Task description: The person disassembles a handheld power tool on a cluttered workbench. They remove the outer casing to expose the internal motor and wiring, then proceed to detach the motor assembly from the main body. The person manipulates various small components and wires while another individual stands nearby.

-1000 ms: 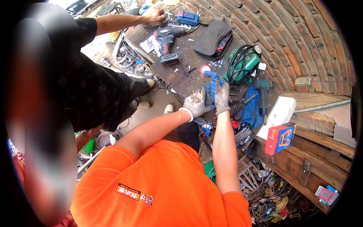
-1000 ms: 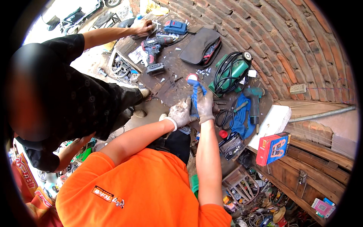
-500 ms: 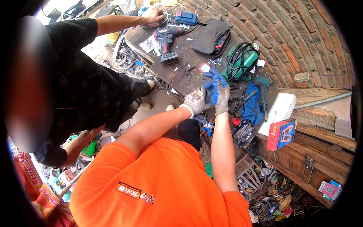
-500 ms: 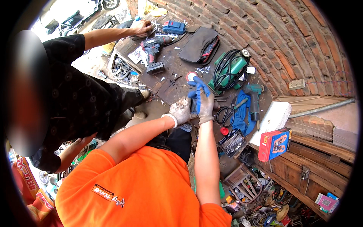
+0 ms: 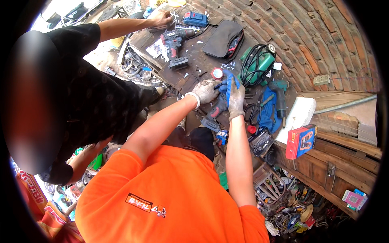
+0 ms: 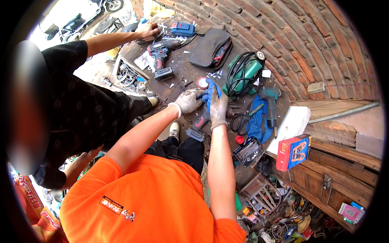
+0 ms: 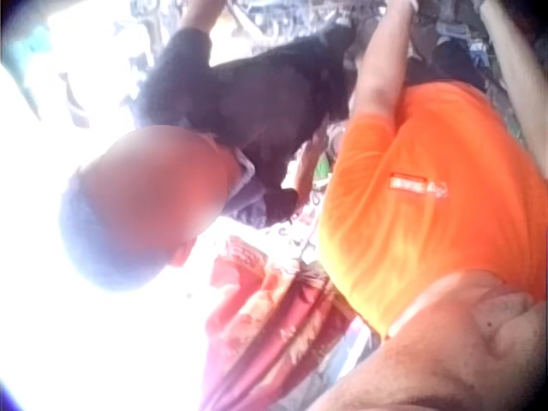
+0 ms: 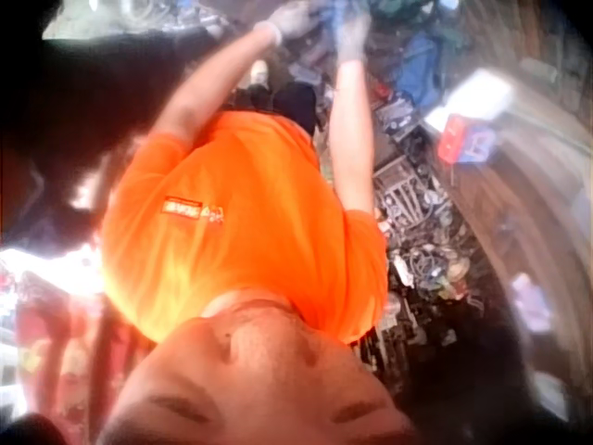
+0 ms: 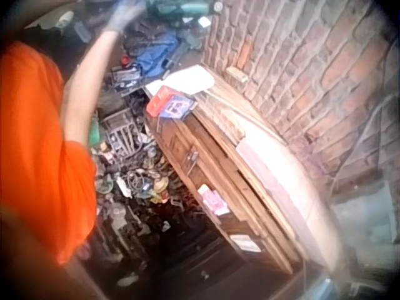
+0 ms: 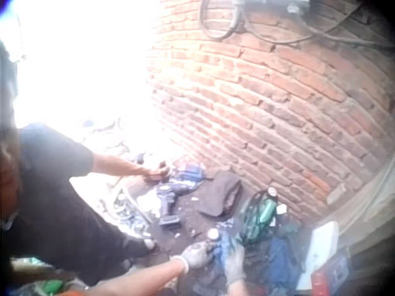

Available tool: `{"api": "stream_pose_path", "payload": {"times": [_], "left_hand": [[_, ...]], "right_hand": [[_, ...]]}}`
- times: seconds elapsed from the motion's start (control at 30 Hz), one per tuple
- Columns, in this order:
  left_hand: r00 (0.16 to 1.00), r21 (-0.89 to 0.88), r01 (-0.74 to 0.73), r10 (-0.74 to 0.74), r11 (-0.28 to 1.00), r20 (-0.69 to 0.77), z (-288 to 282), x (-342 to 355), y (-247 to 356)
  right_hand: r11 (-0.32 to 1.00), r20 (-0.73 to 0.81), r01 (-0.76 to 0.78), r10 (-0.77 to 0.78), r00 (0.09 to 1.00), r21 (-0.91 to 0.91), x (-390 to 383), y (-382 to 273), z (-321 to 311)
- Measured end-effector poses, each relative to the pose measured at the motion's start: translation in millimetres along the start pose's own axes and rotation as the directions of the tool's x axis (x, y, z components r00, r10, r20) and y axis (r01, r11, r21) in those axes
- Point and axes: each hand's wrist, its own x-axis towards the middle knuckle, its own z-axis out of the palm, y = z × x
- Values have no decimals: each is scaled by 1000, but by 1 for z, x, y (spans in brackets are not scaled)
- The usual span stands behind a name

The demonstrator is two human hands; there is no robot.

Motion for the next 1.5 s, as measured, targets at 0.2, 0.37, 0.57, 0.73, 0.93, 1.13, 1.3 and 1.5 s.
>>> {"api": "stream_pose_path", "payload": {"times": [0.2, 0.37, 0.57, 0.73, 0.93, 1.13, 1.3, 1.5], "left_hand": [[996, 173, -18, 3, 985, 88, -7, 9, 6], [996, 222, -80, 67, 972, 64, -4, 12, -1], [979, 360, -165, 108, 918, 173, -9, 22, 0], [940, 409, -341, 319, 846, 123, -5, 21, -12], [966, 387, -149, 217, 910, -138, -20, 8, -25], [994, 411, -57, 92, 910, -66, -27, 1, -18], [978, -90, 200, -194, 976, 78, -47, -66, -9], [899, -138, 108, -37, 985, 436, -9, -125, -25]], "right_hand": [[954, -99, 72, -44, 994, 293, -2, 8, 1], [945, -101, -121, 158, 982, 305, 4, 3, 5], [979, -119, -96, 118, 986, 179, -3, -2, 12], [958, -203, 118, -65, 977, 260, -21, -26, 16], [877, -244, 221, -347, 906, -427, -58, -43, -52], [327, -263, -155, -319, 910, -932, -49, -1, -123], [401, -264, -183, -158, 951, -898, -81, -41, -74], [27, 297, 296, 115, 948, -955, -145, -15, -3]]}}
